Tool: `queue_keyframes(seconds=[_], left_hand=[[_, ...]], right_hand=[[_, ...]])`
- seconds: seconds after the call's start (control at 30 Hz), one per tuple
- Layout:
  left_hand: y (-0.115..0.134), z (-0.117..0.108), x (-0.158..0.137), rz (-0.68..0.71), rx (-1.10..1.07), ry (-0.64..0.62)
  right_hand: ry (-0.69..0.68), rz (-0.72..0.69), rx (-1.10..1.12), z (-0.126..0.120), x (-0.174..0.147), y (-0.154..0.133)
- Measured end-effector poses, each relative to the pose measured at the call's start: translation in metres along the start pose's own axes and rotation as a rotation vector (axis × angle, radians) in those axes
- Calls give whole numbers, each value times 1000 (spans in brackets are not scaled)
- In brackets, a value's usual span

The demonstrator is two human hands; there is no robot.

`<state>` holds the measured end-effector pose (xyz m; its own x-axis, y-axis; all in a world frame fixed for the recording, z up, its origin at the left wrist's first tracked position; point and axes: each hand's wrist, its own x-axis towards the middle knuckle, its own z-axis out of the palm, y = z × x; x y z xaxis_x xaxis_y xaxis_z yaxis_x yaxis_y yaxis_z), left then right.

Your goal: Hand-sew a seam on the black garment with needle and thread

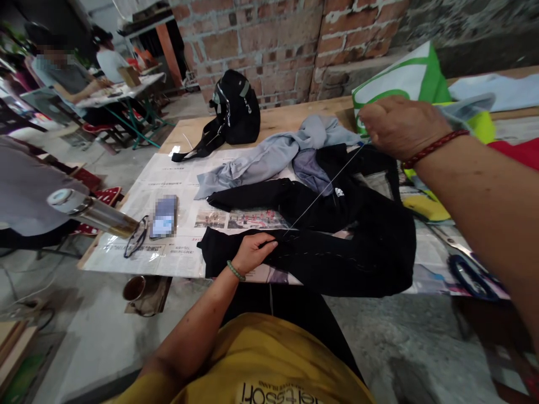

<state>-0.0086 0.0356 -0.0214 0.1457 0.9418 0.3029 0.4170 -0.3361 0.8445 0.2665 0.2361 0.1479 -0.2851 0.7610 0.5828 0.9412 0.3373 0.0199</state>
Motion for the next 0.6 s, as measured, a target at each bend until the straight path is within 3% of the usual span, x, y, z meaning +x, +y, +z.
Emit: queue_keyframes(seconds=[0.13,0.33,0.43,0.5,0.6], left_hand=[[-1,0,0,-11,10,-3],[-2,0,-1,-8,9,1],[0,-1,-1,-30,3,-4],[2,-2,-1,-55,0,-10],[5,-2,-2,-81,1,-13]], right_hand=[[-60,-136,-297,-3,0,-1],[-65,-88,-199,-1,-2,-10],[-18,7,59,5,-12,-33],[-53,79,386,12,-33,-62],[-462,285,987,29,-85,-114]])
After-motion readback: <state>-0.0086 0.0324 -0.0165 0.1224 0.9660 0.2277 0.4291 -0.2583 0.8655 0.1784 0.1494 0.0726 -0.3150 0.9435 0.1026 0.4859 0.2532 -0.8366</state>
